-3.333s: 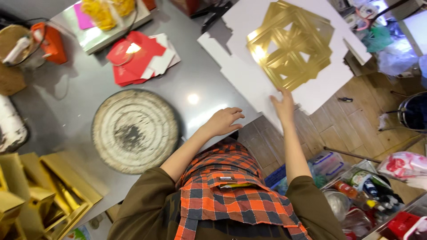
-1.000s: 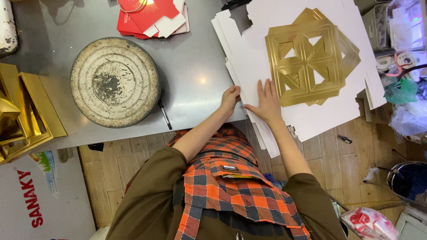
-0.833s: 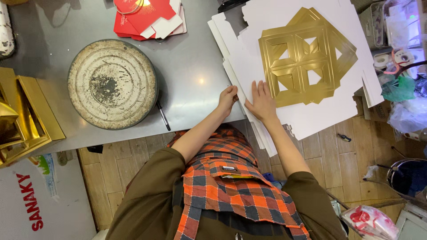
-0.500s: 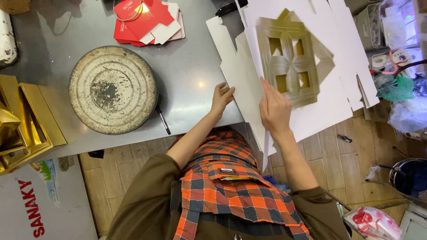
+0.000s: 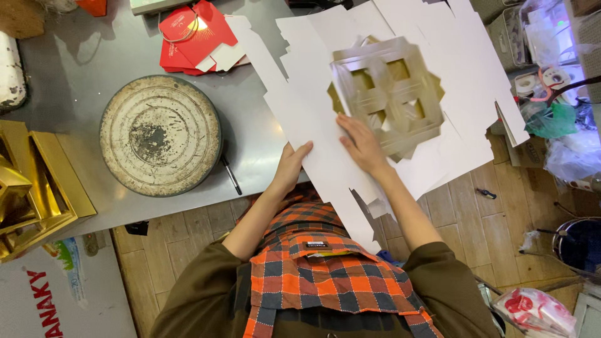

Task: The person assembles a gold-colored box by folding a flat white cardboard sheet and inserting a gold frame into the edges. They then place a gold decorative insert into the box and stack the finished product with others.

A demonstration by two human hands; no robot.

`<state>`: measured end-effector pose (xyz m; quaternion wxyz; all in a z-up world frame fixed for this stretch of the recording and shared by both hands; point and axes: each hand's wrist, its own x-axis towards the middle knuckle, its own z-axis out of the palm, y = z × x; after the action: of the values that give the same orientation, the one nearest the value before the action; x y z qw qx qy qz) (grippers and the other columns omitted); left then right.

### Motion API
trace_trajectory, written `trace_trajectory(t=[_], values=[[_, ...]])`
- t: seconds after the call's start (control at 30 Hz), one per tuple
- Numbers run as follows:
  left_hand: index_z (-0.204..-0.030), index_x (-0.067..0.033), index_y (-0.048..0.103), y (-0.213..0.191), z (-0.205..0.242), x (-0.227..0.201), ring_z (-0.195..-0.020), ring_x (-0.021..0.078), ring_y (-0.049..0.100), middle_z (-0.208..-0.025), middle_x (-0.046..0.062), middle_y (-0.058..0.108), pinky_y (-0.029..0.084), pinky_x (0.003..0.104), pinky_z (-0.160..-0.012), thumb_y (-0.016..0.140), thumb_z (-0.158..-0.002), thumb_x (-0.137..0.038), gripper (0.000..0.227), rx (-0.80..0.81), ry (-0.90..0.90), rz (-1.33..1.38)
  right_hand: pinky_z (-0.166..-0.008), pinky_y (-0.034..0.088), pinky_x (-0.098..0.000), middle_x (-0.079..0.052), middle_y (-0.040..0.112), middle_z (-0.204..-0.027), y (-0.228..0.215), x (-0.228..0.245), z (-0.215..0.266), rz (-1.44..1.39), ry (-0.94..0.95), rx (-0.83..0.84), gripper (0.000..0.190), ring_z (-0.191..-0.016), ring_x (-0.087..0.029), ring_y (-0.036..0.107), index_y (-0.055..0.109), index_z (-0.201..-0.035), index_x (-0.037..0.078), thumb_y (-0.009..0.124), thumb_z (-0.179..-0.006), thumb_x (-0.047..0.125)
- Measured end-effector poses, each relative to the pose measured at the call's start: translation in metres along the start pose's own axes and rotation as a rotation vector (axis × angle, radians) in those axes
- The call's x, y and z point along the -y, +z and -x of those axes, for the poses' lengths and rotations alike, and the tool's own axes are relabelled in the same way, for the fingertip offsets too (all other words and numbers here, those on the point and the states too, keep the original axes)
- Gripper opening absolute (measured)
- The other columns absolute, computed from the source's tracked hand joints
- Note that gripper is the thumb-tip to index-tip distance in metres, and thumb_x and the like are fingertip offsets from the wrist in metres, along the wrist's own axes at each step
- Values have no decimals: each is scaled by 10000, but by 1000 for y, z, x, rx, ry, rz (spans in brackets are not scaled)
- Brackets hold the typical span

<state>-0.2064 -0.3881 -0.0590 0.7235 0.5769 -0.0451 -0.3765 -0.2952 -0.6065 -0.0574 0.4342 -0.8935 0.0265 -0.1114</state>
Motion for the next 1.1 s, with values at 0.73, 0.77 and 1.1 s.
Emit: trace_trajectory(t=[0.73, 0.77, 1.1], values=[[-1443, 128, 394, -254, 183, -90, -1297, 341, 588, -1318, 242, 593, 502, 491, -1108, 579, -1024, -159, 541, -19, 459, 374, -1240, 410, -403, -148, 587, -1529, 12, 158, -25, -33, 237, -95, 505, -1456, -303, 549, 583, -1465, 95, 627, -977, 218], [-1470, 70, 353, -257, 187, -77, -1333, 337, 533, -1368, 211, 552, 469, 501, -1131, 575, -1005, -177, 571, -31, 378, 419, -1243, 416, -402, -128, 596, -1523, 25, 184, -30, -17, 197, -56, 519, -1454, -292, 556, 584, -1470, 108, 615, -960, 193], [-1623, -22, 261, -251, 256, -5, -1462, 340, 411, -1578, 238, 376, 378, 415, -1184, 600, -1029, -428, 795, 460, -90, -458, -1181, 131, -580, -212, 331, -1601, 192, 266, -33, 270, -271, 645, 979, -1498, -373, 208, 412, -1530, 150, 722, -747, 648]])
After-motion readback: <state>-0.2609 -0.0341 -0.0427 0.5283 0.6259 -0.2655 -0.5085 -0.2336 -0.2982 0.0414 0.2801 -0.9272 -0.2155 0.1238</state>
